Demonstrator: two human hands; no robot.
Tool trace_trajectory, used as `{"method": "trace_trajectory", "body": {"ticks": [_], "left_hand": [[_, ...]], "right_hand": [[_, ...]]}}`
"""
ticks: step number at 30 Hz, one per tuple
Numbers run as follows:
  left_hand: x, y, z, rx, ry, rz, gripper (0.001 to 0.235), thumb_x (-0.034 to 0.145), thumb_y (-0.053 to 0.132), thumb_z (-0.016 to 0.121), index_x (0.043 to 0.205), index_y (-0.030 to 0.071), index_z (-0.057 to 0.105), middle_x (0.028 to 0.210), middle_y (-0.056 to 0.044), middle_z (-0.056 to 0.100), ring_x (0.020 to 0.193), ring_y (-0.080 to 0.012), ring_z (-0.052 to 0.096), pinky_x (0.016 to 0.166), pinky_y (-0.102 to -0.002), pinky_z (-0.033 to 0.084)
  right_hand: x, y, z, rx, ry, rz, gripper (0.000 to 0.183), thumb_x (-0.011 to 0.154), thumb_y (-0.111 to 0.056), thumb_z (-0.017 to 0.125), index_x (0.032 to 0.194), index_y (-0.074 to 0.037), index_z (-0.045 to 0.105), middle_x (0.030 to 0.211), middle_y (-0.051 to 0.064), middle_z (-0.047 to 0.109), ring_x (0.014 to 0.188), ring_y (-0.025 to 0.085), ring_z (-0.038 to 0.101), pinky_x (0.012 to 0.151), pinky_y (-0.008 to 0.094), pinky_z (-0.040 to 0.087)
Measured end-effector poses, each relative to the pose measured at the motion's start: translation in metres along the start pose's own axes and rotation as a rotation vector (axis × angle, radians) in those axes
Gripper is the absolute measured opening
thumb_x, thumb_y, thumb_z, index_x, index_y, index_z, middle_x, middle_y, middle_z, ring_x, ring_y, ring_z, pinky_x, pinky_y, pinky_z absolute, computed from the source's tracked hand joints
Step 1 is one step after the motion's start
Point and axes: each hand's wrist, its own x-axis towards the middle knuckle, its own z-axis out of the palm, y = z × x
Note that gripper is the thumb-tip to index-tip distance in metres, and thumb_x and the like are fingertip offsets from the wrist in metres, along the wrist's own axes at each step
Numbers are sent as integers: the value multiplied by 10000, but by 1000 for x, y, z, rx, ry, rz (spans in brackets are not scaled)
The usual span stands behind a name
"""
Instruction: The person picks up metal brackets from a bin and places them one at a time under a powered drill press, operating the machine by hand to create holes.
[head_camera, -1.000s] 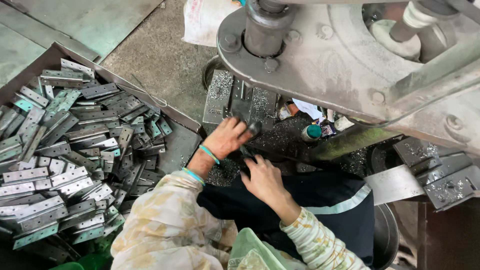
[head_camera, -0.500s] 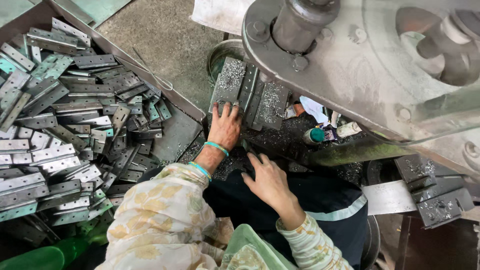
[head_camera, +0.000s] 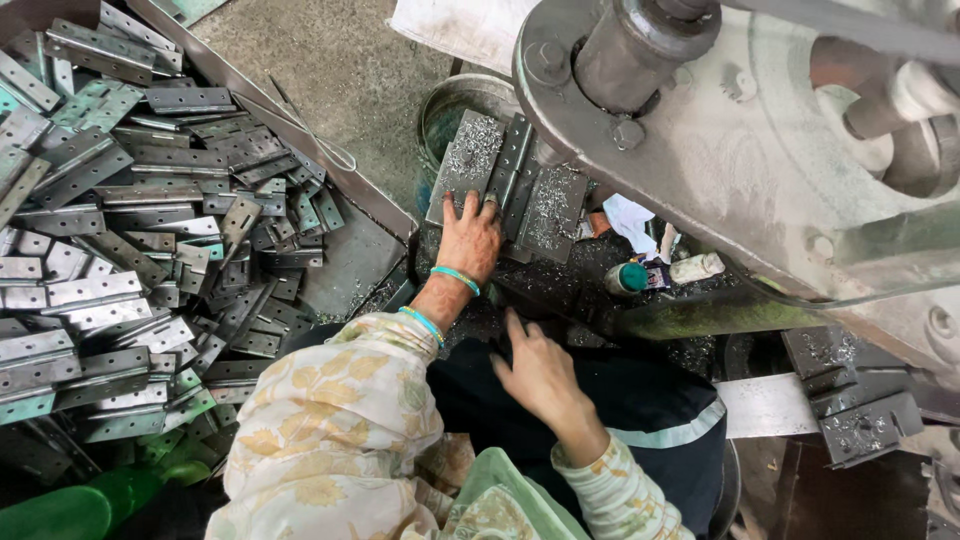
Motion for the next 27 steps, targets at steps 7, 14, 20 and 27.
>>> {"method": "trace_trajectory", "body": {"ticks": [7, 14, 20, 27], "left_hand": [[-6, -2, 3, 7, 57, 11, 373, 936, 226, 557, 1247, 89, 710, 1421, -96, 555, 1392, -378, 393, 1131, -713, 269], [14, -4, 16, -33, 46, 2, 392, 915, 217, 548, 1251, 92, 706, 1400, -62, 563, 1401, -365, 383, 1117, -729, 253], [28, -7, 25, -84, 111, 0, 368, 942, 212, 531, 1238, 94, 715, 1418, -56, 562, 1398, -358, 387, 1134, -737, 239], [25, -6, 22, -36, 103, 10, 348, 936, 226, 534, 1203, 120, 731, 1449, -53, 560, 1404, -365, 379, 1133, -731, 235]], "right_hand": [[-18, 2, 38, 86, 58, 21, 809, 859, -326, 703, 1544, -92, 342, 1195, 222, 628, 960, 437, 688, 807, 517, 573], [16, -9, -38, -51, 0, 5, 704, 921, -382, 662, 1513, -84, 424, 1105, 219, 686, 936, 444, 698, 814, 528, 572], [-5, -4, 19, -58, 28, 5, 793, 847, -342, 718, 1523, -92, 387, 1125, 229, 646, 935, 425, 692, 788, 511, 585], [-6, -1, 17, 12, 62, 9, 739, 865, -332, 707, 1517, -144, 411, 1124, 224, 663, 930, 431, 695, 782, 527, 577]]}}
